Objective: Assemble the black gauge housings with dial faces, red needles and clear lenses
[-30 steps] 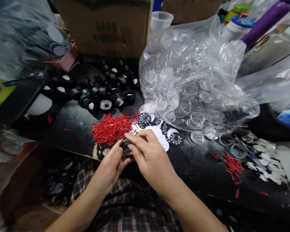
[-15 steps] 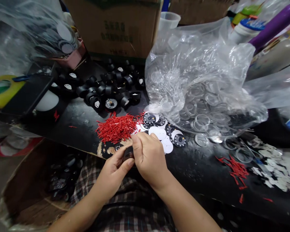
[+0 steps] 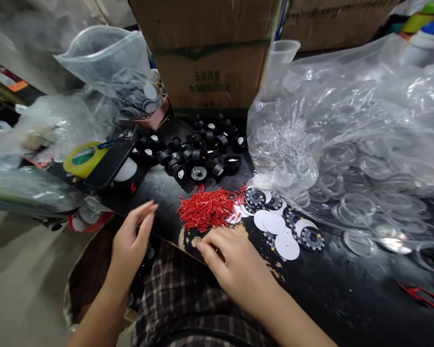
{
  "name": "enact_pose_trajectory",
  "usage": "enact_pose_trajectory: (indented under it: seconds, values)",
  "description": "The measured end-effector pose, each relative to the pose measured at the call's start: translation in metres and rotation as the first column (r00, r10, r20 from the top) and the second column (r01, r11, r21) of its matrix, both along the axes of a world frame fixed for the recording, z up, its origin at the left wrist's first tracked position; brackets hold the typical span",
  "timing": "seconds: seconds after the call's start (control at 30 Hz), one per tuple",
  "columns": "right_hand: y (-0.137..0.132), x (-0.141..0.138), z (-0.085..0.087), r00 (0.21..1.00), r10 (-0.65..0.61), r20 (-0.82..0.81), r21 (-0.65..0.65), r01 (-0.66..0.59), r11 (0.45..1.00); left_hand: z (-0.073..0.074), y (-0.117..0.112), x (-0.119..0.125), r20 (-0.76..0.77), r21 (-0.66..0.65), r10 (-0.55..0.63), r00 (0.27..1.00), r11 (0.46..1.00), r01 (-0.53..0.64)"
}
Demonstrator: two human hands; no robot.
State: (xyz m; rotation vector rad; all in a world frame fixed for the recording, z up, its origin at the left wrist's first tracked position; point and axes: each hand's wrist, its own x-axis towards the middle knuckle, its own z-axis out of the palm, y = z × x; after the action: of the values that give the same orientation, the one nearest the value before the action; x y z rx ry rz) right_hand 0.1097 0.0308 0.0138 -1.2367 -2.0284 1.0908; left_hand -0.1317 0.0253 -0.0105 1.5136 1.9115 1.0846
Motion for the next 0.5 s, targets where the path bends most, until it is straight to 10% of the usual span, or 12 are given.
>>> enact_pose_trajectory:
  seconds: [0.23,0.37,0.5]
  values:
    - [-0.013,0.016,0.003,0.993,-0.079,0.091,-0.053,0.084,0.995,0.002,0.109,0.035,-0.091,0.040,-0.033,0.995,0.999,0.036]
    - [-0.008,0.045,-0.003,0.959,-0.174,0.223,0.006,0.177,0.984,0.001,0.106,0.025,0.220,0.038,0.006,0.975,0.999,-0.015]
    - [0.007,0.081,-0.017,0.753,-0.455,0.475,0.258,0.375,0.890,0.005,0.075,0.026,0.721,-0.023,0.010,0.693,1.000,0.010]
